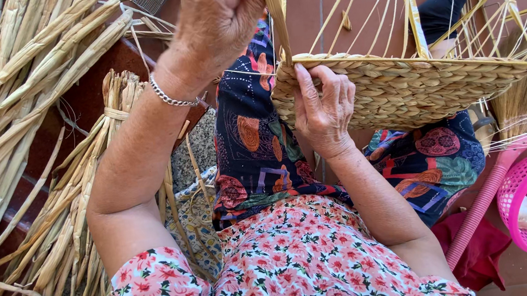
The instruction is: The person weaves a basket using dried palm leaves and a yellow metal frame. They trim excess strands with scissors, then interlace the leaves through the frame to build up the basket's sides.
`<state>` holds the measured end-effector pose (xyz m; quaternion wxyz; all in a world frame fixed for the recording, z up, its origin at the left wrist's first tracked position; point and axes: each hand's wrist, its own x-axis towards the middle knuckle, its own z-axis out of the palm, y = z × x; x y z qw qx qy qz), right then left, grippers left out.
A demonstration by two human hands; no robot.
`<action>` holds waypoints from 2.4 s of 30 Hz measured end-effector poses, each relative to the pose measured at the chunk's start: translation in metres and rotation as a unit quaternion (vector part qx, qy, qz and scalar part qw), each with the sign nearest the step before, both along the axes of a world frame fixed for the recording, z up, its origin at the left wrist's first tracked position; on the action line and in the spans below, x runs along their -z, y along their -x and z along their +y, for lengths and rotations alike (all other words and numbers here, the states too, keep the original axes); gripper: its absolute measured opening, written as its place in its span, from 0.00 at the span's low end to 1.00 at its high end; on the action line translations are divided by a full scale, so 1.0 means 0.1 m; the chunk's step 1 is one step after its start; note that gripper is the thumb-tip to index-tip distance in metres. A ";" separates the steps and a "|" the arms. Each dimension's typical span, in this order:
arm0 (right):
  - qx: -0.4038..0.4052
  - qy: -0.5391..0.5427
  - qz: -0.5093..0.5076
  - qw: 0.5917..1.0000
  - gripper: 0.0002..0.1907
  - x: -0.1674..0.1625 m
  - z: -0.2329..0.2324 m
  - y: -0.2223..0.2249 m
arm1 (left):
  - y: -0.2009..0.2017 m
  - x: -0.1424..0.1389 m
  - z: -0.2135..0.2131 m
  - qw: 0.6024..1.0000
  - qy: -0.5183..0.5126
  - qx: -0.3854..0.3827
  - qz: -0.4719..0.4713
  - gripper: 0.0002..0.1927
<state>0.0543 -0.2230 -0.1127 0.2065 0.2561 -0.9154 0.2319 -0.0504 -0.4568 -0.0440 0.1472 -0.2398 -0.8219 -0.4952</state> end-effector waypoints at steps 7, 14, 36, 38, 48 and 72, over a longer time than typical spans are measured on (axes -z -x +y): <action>-0.001 0.003 0.004 1.000 0.30 -0.03 -0.02 -0.03 | -0.07 0.19 0.26 0.909 -0.157 0.168 -0.347 0.04; 0.003 0.003 -0.005 1.000 0.32 0.00 -0.03 -0.04 | -0.04 0.49 0.32 0.955 -0.090 0.114 -0.258 0.08; 0.007 -0.010 -0.007 1.000 0.28 0.04 -0.05 -0.04 | 0.16 0.47 0.34 0.924 0.039 0.147 -0.350 0.08; 0.008 -0.007 -0.006 1.000 0.27 0.05 -0.05 -0.05 | 0.20 0.45 0.37 0.923 0.079 0.139 -0.349 0.10; 0.004 0.036 -0.021 0.999 0.22 -0.02 -0.06 0.00 | 0.29 0.45 0.47 0.894 0.111 0.180 -0.396 0.09; -0.080 0.041 -0.051 0.995 0.10 -0.21 0.07 0.11 | -0.06 0.65 0.08 0.895 -0.139 0.273 -0.325 0.25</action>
